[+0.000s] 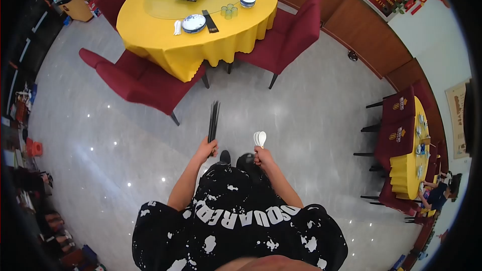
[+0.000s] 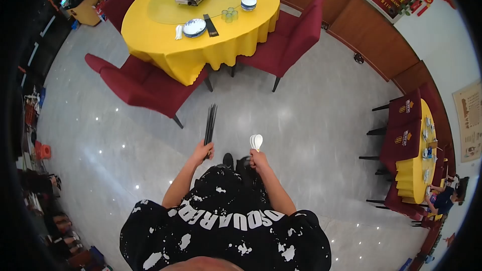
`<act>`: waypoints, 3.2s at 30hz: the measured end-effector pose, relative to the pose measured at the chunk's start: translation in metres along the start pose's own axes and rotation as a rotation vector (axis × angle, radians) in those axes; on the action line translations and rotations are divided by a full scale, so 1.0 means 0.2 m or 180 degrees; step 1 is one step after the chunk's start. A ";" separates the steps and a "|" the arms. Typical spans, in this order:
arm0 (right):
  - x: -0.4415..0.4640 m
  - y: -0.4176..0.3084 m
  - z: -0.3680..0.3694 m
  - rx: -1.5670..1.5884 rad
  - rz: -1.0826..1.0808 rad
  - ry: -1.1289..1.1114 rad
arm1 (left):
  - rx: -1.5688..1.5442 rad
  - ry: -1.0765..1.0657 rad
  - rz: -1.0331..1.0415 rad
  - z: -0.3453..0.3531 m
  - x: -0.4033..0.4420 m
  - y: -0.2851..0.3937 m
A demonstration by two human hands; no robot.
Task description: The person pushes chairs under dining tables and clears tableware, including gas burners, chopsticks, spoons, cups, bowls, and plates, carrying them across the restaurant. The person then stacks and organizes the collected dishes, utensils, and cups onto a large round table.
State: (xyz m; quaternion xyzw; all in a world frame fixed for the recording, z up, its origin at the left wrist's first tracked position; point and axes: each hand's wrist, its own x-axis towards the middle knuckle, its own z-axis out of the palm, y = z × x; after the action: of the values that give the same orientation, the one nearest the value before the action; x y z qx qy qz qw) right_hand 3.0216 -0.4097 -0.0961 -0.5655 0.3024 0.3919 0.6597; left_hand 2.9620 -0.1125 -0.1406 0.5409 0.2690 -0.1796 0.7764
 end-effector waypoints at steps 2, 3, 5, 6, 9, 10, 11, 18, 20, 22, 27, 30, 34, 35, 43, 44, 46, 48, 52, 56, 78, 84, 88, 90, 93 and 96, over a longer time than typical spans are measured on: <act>0.12 -0.24 0.07 0.0216 -0.0005 0.0058 | -0.0021 -0.0175 -0.0027 0.08 0.32 0.39; 0.20 -0.37 0.10 0.0321 -0.0026 0.0085 | -0.0018 -0.0213 -0.0007 0.11 0.49 0.58; 0.43 -0.59 0.14 0.0396 0.0131 0.0078 | -0.0039 -0.0246 0.0100 0.16 0.85 0.90; 0.54 -0.70 0.16 0.0382 0.0182 0.0128 | -0.0060 -0.0261 0.0191 0.17 1.03 1.04; 0.90 -1.02 0.19 0.0359 0.0318 0.0042 | -0.0262 0.0008 0.0321 0.19 1.51 1.39; 1.00 -1.13 0.20 0.0377 0.0366 -0.0022 | -0.0307 0.0138 0.0266 0.20 1.62 1.50; 1.08 -1.29 0.22 0.0367 0.0392 -0.0083 | -0.0317 0.0191 0.0231 0.20 1.77 1.60; 1.65 -2.23 0.41 0.0066 0.0123 0.0012 | -0.0408 0.0796 0.0080 0.15 2.53 2.08; 1.74 -2.47 0.49 -0.0078 0.0149 0.0111 | -0.0766 0.1086 0.0054 0.15 2.69 2.18; 1.80 -2.66 0.57 -0.0233 0.0133 0.0182 | -0.0938 0.1153 -0.0033 0.09 2.84 2.25; 2.01 -2.89 0.72 -0.0422 0.0216 0.0381 | -0.0066 0.2254 0.0657 0.06 3.15 2.27; 2.13 -2.97 0.77 -0.0658 0.0372 0.0449 | 0.0685 0.2607 0.0538 0.12 3.11 2.38; 2.15 -3.08 0.89 -0.1158 0.0372 0.0358 | 0.1083 0.2481 0.1029 0.12 3.05 2.45; 2.10 -3.13 0.96 -0.1289 0.0313 0.0290 | 0.1414 0.2603 0.1121 0.13 3.02 2.47; 2.06 -3.39 1.16 -0.1991 -0.0151 -0.0253 | 0.3429 0.2363 0.1671 0.13 3.06 2.56; 2.09 -3.41 1.15 -0.2016 -0.0206 -0.0336 | 0.3666 0.2323 0.1475 0.13 3.07 2.57; 2.10 -3.44 1.14 -0.2009 -0.0291 -0.0481 | 0.3972 0.2149 0.1086 0.10 3.13 2.50; 2.09 -3.49 1.14 -0.2136 -0.0419 -0.0525 | 0.4124 0.2150 0.1092 0.09 3.14 2.49; 2.10 -3.51 1.08 -0.2336 -0.0527 -0.0811 | 0.4312 0.2535 0.1151 0.09 3.14 2.45; 2.14 -3.49 1.11 -0.2453 -0.0600 -0.1374 | 0.4156 0.2090 0.1769 0.11 3.01 2.50; 2.37 -2.64 3.14 -0.1669 0.1494 -0.2882 | -0.3464 0.0381 0.0999 -1.33 2.31 2.49; 2.27 -2.71 3.11 -0.2154 0.1402 -0.2872 | -0.2573 0.0157 0.0669 -1.45 2.30 2.48; 2.30 -2.73 3.11 -0.2460 0.1096 -0.2847 | -0.2147 0.0748 0.0777 -1.45 2.35 2.58; 2.24 -2.78 3.10 -0.2819 0.0753 -0.2510 | -0.2047 0.0961 0.0904 -1.49 2.37 2.61; 2.24 -2.82 2.99 -0.2929 0.0287 -0.1879 | -0.0582 0.1598 0.0466 -1.63 2.42 2.67; 2.03 -2.96 2.79 -0.2268 0.0179 -0.1795 | 0.1189 0.2132 0.0274 -1.74 2.55 2.64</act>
State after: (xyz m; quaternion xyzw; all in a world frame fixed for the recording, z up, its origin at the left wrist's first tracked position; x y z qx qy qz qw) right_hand 3.7124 0.1790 -0.0371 -0.6200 -0.0275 0.6279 0.4697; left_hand 3.5878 0.4052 -0.1546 0.7125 0.4474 -0.0062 0.5405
